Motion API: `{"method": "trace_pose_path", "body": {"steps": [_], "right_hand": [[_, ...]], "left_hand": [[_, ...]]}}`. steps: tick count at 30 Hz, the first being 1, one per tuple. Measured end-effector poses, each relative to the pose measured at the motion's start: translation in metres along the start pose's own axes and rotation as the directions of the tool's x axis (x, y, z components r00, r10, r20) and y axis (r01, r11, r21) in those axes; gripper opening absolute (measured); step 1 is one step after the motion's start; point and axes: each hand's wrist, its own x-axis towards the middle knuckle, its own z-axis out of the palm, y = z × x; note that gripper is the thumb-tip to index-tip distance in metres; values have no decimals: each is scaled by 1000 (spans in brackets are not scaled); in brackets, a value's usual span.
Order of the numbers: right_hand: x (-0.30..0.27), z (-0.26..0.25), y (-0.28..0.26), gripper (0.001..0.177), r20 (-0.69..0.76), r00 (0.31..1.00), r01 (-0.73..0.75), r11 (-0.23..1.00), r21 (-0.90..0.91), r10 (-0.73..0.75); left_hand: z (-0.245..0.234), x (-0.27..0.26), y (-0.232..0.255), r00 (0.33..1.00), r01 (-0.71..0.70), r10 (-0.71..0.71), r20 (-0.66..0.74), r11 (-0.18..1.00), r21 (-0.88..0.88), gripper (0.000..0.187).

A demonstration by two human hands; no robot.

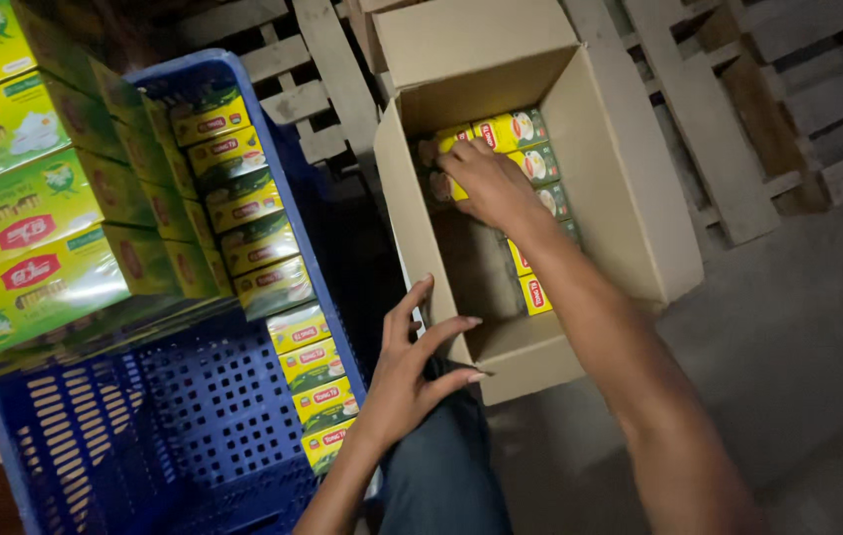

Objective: The person assembles an empty cardboard box and then repeatedly picks small yellow and green product boxes from a blue plastic basket, placing them one by one into the cardboard box. The task continues until the box is filled with neatly arranged product boxes.

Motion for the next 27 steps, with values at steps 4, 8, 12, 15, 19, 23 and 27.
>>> {"method": "trace_pose_path", "body": {"steps": [4, 8, 12, 15, 19, 23, 27], "right_hand": [[9, 6, -7, 69, 88, 995, -41, 997, -66, 46], [6, 8, -7, 83, -3, 1000, -18, 986, -165, 17], [2, 23, 7, 114, -91, 996, -18, 993, -116, 8], [0, 42, 13, 110, -59, 998, 9, 964, -264, -26], [-3, 78, 7, 89, 110, 970, -170, 925, -339, 219], [-4, 88, 8, 76, 75, 971, -193, 931, -309, 226], [-6, 69, 5, 110, 160, 961, -188, 959, -212, 224]], "left_hand": [[-2, 1, 4, 999, 30, -30, 12, 999, -12, 54], [-1, 1, 5, 999, 46, -45, 13, 998, -40, 53], [0, 1, 2, 999, 42, -41, 18, 998, -56, 54], [0, 3, 2, 998, 48, -46, 31, 997, -69, 53], [2, -2, -2, 999, 47, -46, 26, 997, -69, 54], [-3, 1, 1, 998, 56, -52, 45, 994, -89, 54], [-5, 2, 8, 997, 69, -65, 51, 994, -86, 53]]}}
